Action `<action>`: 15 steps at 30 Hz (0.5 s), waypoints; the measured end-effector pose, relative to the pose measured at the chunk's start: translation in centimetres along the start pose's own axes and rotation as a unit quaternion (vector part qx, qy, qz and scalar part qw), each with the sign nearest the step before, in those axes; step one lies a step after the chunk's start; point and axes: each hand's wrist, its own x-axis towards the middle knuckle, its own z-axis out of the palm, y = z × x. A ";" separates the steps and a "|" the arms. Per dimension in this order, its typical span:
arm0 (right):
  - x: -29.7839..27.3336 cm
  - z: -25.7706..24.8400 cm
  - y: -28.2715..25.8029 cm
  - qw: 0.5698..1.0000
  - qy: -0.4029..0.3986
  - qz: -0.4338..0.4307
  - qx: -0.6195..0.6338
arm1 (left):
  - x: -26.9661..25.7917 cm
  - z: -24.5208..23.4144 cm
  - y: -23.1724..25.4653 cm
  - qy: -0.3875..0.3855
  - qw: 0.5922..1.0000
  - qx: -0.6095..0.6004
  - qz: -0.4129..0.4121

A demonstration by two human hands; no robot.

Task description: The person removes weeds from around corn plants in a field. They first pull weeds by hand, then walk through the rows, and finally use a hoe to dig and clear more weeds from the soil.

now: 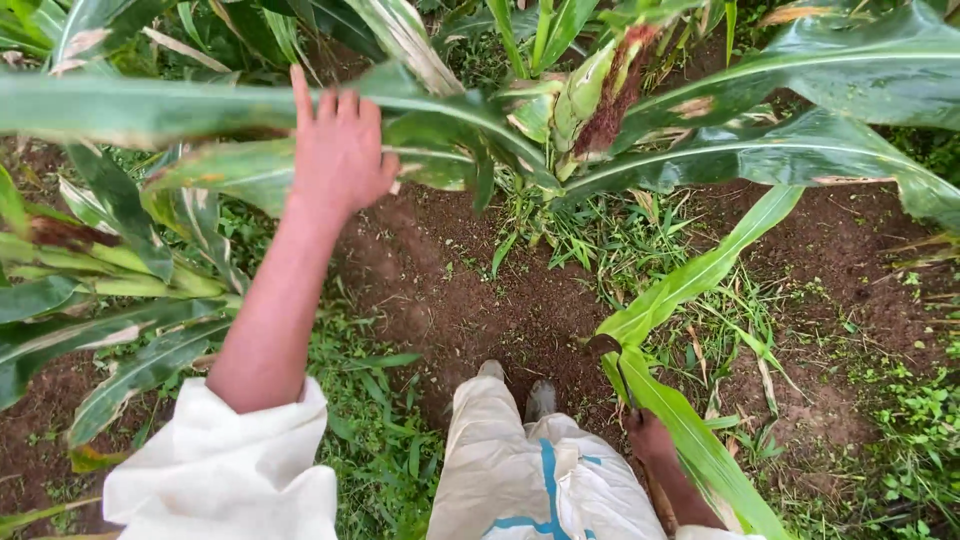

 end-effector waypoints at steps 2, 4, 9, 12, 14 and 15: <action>-0.3 0.7 0.4 0.999 0.030 -0.022 -0.006 | -1.3 0.4 1.0 -0.056 0.997 0.030 -0.035; -2.0 0.2 -1.4 0.999 0.023 -0.023 0.016 | -3.0 1.7 1.1 -0.038 0.997 -0.056 -0.046; -5.2 -0.4 -6.5 0.996 0.038 -0.051 0.064 | -7.0 5.2 2.7 -0.094 0.933 -0.318 -0.141; -7.4 -1.0 -9.9 0.989 0.091 -0.085 0.073 | -10.2 9.2 5.3 -0.068 0.918 -0.353 -0.166; -9.0 -1.6 -12.4 0.974 0.106 -0.147 0.139 | -12.6 12.6 7.2 -0.047 0.926 -0.337 -0.164; -9.7 -1.9 -13.9 0.973 0.108 -0.146 0.140 | -13.5 12.8 8.2 -0.047 0.926 -0.338 -0.162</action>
